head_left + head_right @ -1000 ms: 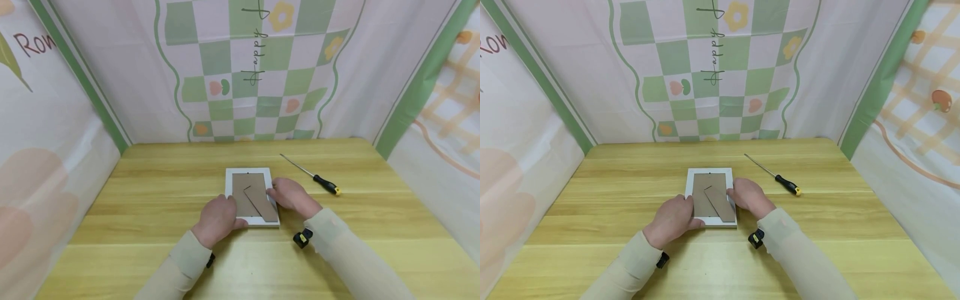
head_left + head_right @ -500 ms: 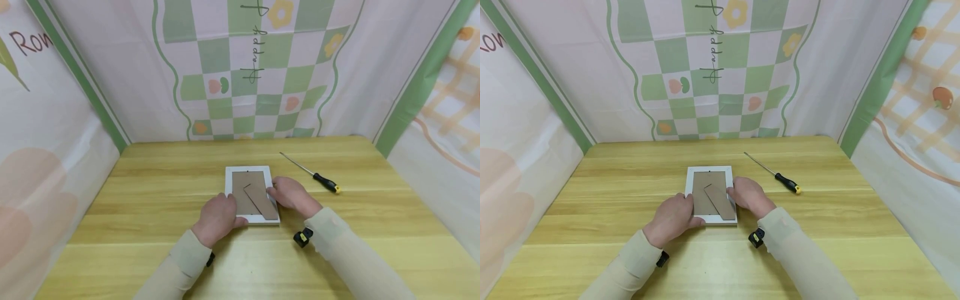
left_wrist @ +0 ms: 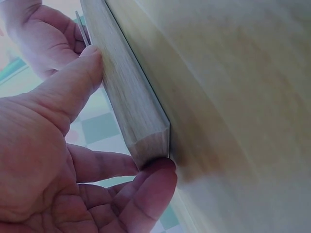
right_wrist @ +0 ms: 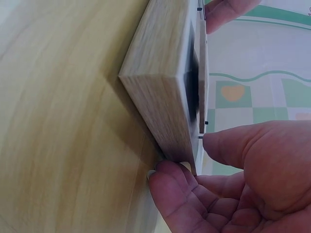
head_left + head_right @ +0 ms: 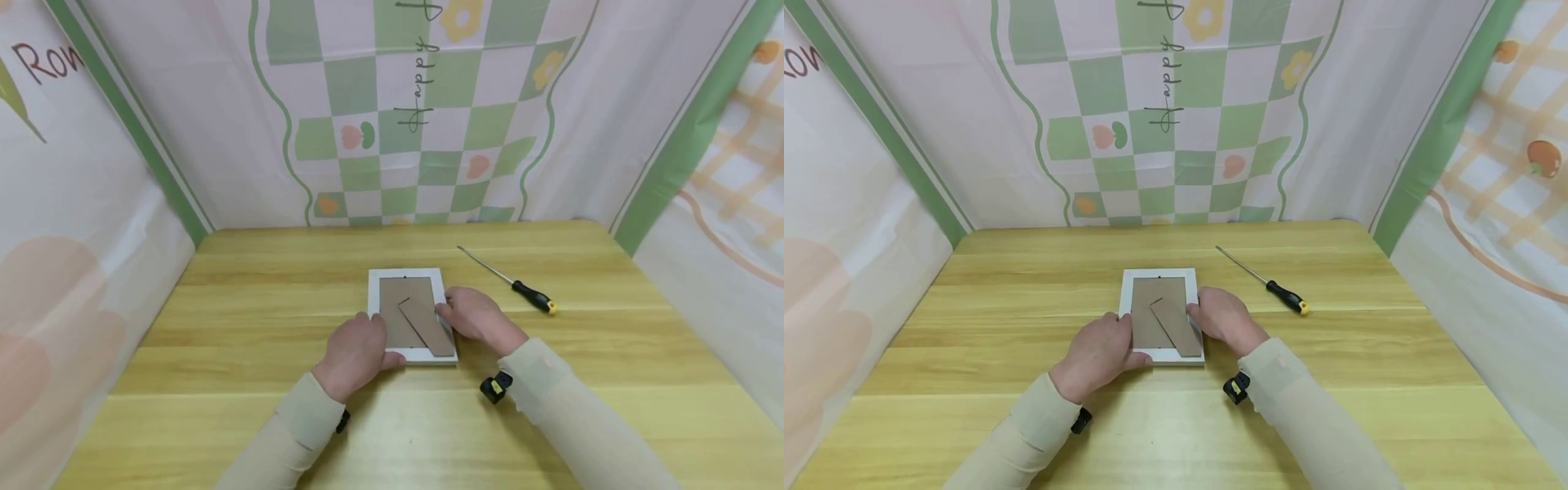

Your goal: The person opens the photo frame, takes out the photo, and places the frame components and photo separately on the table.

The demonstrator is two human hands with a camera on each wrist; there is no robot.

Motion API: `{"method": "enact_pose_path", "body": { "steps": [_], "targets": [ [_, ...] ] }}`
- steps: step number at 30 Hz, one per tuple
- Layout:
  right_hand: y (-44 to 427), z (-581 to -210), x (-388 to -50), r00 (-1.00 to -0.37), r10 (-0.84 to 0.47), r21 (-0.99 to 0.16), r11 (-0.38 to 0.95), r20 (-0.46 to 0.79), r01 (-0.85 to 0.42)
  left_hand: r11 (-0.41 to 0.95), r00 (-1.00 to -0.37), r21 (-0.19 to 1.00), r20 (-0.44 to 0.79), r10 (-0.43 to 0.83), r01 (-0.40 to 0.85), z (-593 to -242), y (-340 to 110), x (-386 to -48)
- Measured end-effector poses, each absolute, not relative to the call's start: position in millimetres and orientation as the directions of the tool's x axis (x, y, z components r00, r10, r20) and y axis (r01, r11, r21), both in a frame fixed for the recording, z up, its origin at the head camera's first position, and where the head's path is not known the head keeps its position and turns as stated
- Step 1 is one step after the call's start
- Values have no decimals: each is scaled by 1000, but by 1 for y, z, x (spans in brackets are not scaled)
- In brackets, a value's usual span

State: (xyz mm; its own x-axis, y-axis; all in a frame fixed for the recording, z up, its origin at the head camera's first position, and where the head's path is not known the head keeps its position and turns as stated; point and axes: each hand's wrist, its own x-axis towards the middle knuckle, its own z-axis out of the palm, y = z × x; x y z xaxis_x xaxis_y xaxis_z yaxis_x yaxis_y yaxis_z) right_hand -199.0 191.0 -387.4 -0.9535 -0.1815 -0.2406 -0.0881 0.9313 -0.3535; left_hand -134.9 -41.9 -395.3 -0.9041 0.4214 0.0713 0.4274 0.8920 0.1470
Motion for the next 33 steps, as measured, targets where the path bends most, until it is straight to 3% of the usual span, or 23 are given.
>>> {"method": "enact_pose_path", "body": {
  "steps": [20, 33],
  "targets": [
    [190, -385, -196, -949, -176, -398, 916, -263, -60, 886, -900, 160, 89, 427, 436, -398, -44, -135],
    [193, -390, -196, -923, -184, -618, 783, -337, 70, 887, -901, 159, 68, 429, 434, -399, -42, -137]
  ]
}}
